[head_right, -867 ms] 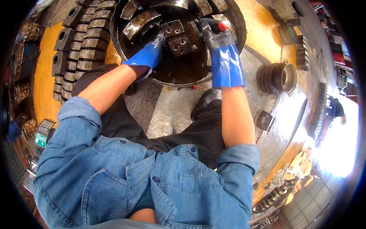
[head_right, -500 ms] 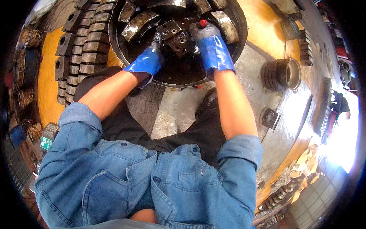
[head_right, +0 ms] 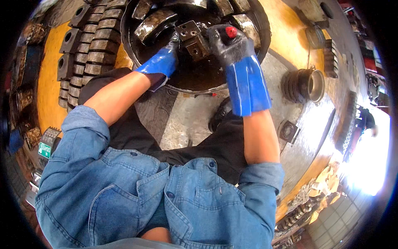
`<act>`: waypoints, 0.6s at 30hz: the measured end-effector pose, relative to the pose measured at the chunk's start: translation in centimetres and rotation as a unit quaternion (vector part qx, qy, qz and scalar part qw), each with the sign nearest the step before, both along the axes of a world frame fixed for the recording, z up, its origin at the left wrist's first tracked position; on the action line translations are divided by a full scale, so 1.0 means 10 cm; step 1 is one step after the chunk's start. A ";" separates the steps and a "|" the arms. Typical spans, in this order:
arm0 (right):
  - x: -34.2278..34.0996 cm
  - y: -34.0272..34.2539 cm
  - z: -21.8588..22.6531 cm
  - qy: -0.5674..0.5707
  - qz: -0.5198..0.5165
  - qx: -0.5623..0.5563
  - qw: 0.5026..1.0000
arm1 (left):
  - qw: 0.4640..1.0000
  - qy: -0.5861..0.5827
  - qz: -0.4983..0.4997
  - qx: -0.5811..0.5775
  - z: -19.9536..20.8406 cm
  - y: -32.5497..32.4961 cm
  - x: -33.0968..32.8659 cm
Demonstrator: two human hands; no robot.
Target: The person cleans metal parts by hand using a brush in a bucket of liquid, picking up each piece to scrub its surfaces.
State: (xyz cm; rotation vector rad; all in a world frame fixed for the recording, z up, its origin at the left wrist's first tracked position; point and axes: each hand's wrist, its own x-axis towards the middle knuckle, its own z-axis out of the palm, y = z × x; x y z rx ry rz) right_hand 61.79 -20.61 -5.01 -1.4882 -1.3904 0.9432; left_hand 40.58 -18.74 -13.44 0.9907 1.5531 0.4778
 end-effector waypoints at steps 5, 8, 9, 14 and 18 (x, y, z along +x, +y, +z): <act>-0.09 -0.06 0.00 0.033 0.057 -0.034 0.997 | 0.999 -0.020 -0.042 0.018 -0.01 -0.02 -0.13; 0.13 0.01 0.04 -0.035 -0.001 -0.032 0.999 | 0.998 -0.015 -0.059 -0.018 0.23 -0.03 -0.01; 0.31 0.08 -0.31 0.317 0.018 -0.028 0.948 | 0.998 -0.014 -0.064 -0.024 0.26 -0.03 0.01; -0.28 -0.18 0.27 -0.098 0.048 -0.034 0.993 | 0.992 0.038 -0.117 0.004 0.34 -0.05 -0.21; 0.10 0.05 -0.09 -0.075 -0.008 0.008 0.997 | 0.988 0.046 -0.148 0.024 0.12 0.04 -0.18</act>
